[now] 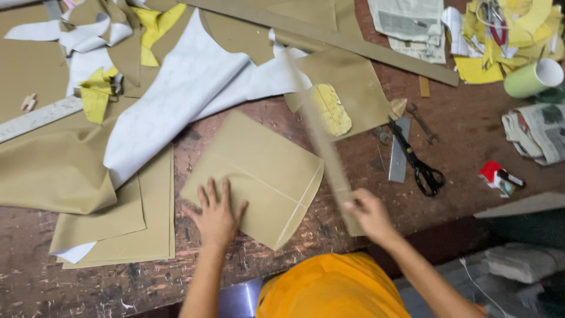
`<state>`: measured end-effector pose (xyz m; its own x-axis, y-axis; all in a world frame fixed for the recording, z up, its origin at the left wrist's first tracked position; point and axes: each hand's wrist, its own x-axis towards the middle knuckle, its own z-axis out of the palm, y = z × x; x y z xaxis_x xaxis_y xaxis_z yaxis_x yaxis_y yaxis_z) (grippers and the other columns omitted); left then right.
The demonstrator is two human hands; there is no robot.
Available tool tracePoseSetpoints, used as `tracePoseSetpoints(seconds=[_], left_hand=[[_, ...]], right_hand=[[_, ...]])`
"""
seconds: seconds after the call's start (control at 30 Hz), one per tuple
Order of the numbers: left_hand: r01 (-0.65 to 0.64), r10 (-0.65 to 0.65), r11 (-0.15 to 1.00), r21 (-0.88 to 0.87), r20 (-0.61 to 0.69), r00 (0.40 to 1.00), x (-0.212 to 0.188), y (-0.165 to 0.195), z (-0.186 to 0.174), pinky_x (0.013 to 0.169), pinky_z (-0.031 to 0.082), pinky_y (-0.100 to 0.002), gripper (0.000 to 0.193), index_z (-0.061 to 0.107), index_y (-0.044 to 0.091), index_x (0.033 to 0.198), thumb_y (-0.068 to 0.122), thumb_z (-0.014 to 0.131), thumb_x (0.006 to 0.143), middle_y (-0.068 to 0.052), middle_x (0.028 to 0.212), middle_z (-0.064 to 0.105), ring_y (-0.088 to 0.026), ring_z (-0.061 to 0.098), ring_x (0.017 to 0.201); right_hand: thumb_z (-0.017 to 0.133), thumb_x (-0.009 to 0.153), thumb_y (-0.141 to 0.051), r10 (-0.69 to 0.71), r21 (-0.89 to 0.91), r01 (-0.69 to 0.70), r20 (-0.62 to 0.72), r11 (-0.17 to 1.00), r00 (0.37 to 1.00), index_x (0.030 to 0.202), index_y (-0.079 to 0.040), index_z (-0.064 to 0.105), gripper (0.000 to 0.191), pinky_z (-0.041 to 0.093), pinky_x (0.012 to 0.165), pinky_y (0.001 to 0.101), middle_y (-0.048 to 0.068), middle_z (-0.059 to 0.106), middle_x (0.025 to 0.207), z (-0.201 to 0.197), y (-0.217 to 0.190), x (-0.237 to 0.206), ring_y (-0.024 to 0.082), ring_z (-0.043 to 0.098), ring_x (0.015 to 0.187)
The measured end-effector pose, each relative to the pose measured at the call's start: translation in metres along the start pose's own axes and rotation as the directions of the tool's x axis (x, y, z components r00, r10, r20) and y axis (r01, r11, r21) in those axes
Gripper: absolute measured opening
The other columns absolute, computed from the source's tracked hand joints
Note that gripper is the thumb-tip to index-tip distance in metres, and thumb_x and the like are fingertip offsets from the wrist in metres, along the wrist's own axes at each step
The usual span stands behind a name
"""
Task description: The person marks lines on a brown paper pattern using a ruler and chalk, then traces a small template onto the pattern. They cut a white paper strip with scissors and continue marking and tracing on the brown pattern using a tape measure and template.
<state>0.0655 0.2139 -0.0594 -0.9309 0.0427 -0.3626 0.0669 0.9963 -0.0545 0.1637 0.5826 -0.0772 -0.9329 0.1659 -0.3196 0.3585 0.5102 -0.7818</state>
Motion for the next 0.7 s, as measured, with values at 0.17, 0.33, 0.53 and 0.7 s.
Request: tracePoseSetpoints(seconds=[0.17, 0.33, 0.53, 0.7], left_hand=[[0.179, -0.184, 0.983, 0.042, 0.263, 0.947, -0.07, 0.05, 0.0, 0.112, 0.028, -0.065, 0.09, 0.021, 0.014, 0.163, 0.071, 0.043, 0.098, -0.027, 0.16, 0.031, -0.041, 0.043, 0.139], [0.155, -0.034, 0.968, -0.195, 0.511, 0.859, -0.112, 0.099, -0.002, 0.12, 0.033, -0.064, 0.065, 0.045, 0.022, 0.156, 0.058, 0.041, 0.103, -0.013, 0.139, 0.066, -0.031, 0.057, 0.138], [-0.207, 0.205, 0.953, -0.223, -0.034, 0.978, -0.069, 0.117, 0.009, 0.111, 0.0, -0.081, 0.088, 0.033, 0.046, 0.157, 0.077, 0.057, 0.078, -0.003, 0.173, 0.013, -0.04, 0.003, 0.153], [-0.037, 0.015, 0.965, -0.26, -0.083, 0.996, -0.036, 0.15, 0.017, 0.106, -0.001, -0.085, 0.09, 0.028, 0.047, 0.154, 0.082, 0.056, 0.076, -0.003, 0.17, 0.008, -0.043, -0.004, 0.154]], right_hand=[[0.066, 0.096, -0.022, 0.168, 0.025, -0.166, -0.216, 0.986, 0.962, 0.123, -0.005, 0.068, 0.032, 0.057, 0.083, 0.0383, 0.01, 0.075, 0.104, -0.085, 0.008, 0.039, 0.025, 0.073, 0.091], [0.067, 0.1, -0.017, 0.155, 0.099, -0.138, -0.188, 0.985, 0.97, 0.112, 0.002, 0.071, 0.023, 0.051, 0.076, 0.0353, 0.011, 0.071, 0.092, -0.123, 0.024, 0.081, 0.017, 0.064, 0.082], [0.062, 0.103, -0.019, 0.072, 0.068, -0.064, -0.114, 0.996, 0.991, 0.11, 0.002, 0.07, 0.023, 0.049, 0.074, 0.0323, 0.006, 0.069, 0.091, -0.157, 0.028, 0.135, 0.014, 0.061, 0.082], [0.067, 0.1, -0.017, 0.019, 0.08, -0.01, -0.118, 0.997, 0.993, 0.112, 0.0, 0.07, 0.021, 0.049, 0.072, 0.029, 0.001, 0.068, 0.088, -0.196, 0.036, 0.16, 0.01, 0.059, 0.08]])
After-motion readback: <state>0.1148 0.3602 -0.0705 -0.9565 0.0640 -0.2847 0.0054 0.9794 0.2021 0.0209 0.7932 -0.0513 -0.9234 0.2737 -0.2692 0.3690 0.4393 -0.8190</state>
